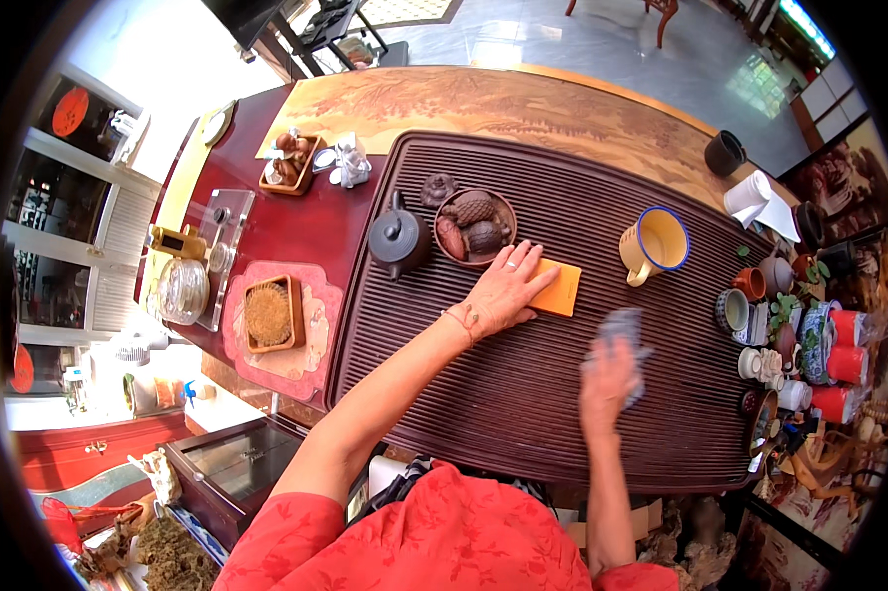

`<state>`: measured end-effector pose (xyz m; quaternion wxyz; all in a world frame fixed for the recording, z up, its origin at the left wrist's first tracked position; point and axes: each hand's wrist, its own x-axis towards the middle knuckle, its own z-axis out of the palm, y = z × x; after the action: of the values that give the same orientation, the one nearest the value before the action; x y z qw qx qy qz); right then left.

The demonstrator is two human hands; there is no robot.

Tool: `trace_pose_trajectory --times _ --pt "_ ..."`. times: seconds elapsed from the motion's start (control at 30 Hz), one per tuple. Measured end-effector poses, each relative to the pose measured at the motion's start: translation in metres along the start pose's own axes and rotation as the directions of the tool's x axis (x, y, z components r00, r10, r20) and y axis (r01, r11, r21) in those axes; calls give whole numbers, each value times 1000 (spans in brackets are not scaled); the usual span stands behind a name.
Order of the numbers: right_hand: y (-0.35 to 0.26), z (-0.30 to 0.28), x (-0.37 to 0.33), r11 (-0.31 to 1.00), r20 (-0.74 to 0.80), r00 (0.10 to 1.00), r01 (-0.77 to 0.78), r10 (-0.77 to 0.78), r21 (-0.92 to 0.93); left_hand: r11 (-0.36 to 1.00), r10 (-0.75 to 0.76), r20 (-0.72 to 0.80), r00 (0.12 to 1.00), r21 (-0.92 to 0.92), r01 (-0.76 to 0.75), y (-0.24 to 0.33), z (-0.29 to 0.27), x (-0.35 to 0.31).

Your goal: The person wipes a wooden tea table with a cloth, including cleaning a small fan and wiping a tea tray and various tea-making objects.

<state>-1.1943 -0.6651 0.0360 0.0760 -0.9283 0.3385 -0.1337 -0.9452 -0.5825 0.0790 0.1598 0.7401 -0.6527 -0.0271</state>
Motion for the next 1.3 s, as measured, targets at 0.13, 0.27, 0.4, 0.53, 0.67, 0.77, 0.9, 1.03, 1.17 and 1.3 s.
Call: trace_pose_trajectory --times 0.13,0.27,0.4,0.53,0.67,0.77,0.9,1.03,1.17,1.3 --pt "-42 -38 -53 879 232 871 353 -434 319 998 26 -11 1000 58 -25 -18 9 -7" --pt "61 -38 -72 991 107 988 103 -112 89 998 62 -36 997 27 -61 -2 -2 -8" --pt "79 -20 -38 947 -55 946 -316 319 56 986 29 -129 991 -158 -49 41 -19 -12" --pt "-15 8 15 983 -119 978 -175 168 -47 945 -261 -124 957 -236 227 48 -31 -69" --pt "-83 4 13 856 72 876 445 -477 263 860 -437 -105 893 -339 381 56 -39 -101" --pt "-46 -4 -22 764 28 824 511 -566 394 836 -492 -99 865 -330 438 53 -50 -140" --pt "84 -18 -33 994 -36 994 107 -108 -13 763 -636 -180 750 -290 577 42 -65 -194" --pt "60 15 0 988 -126 983 -141 132 -65 649 -758 -326 565 -289 704 -1 -70 -238" --pt "-71 17 19 964 15 978 202 -208 175 599 -775 -408 482 -231 767 -49 -73 -259" --pt "-81 -14 -17 809 196 815 451 -546 377 570 -765 -496 412 -222 791 -101 -69 -255"
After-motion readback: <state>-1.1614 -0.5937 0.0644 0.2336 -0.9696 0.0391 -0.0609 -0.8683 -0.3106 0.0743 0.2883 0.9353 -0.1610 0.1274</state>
